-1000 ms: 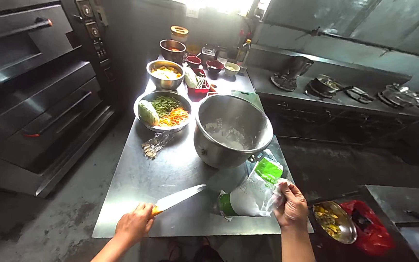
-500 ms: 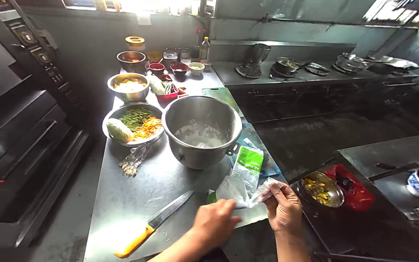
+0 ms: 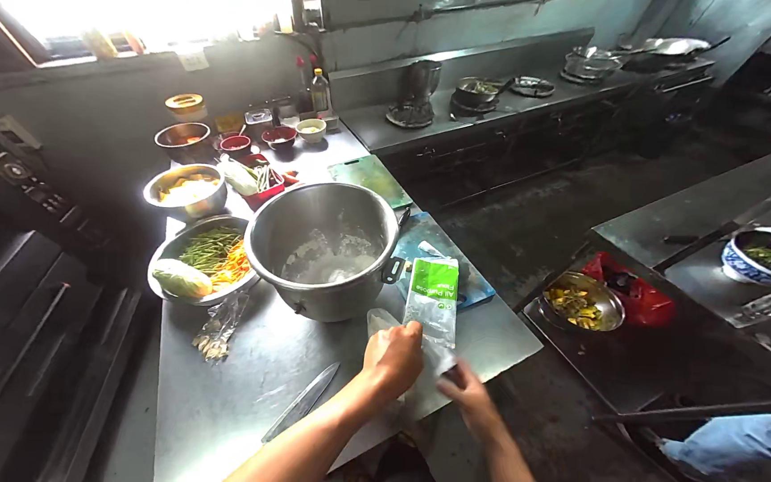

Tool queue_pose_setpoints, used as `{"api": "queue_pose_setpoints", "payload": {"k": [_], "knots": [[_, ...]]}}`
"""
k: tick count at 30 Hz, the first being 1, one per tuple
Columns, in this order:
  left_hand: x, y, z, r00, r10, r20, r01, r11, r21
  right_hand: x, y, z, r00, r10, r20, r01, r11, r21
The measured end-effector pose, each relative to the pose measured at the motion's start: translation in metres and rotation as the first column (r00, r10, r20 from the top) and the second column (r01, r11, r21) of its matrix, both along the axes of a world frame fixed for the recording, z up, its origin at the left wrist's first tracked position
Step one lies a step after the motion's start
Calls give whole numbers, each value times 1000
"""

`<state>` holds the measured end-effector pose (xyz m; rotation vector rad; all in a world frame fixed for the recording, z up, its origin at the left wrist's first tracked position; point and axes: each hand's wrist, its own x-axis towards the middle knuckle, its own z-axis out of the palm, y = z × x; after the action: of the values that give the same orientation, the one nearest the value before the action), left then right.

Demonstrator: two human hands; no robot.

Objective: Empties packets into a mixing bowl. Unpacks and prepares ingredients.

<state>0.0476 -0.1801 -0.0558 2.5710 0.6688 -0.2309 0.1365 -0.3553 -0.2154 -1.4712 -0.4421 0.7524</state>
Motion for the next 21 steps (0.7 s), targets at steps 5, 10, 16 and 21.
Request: {"api": "queue_pose_setpoints", "payload": {"k": [5, 10, 16, 21], "knots": [[11, 15, 13, 988, 43, 147, -47, 999, 22, -21, 34, -63, 971, 221, 87, -168, 899, -404], [40, 20, 69, 972, 84, 218, -85, 996, -6, 0, 42, -49, 999, -5, -39, 8, 998, 67], [76, 50, 173, 880, 97, 466, -97, 995, -23, 35, 55, -23, 926, 39, -376, 149, 876, 458], [96, 109, 222, 802, 333, 495, -199, 932, -303, 111, 136, 59, 891, 189, -412, 232, 590, 773]]}}
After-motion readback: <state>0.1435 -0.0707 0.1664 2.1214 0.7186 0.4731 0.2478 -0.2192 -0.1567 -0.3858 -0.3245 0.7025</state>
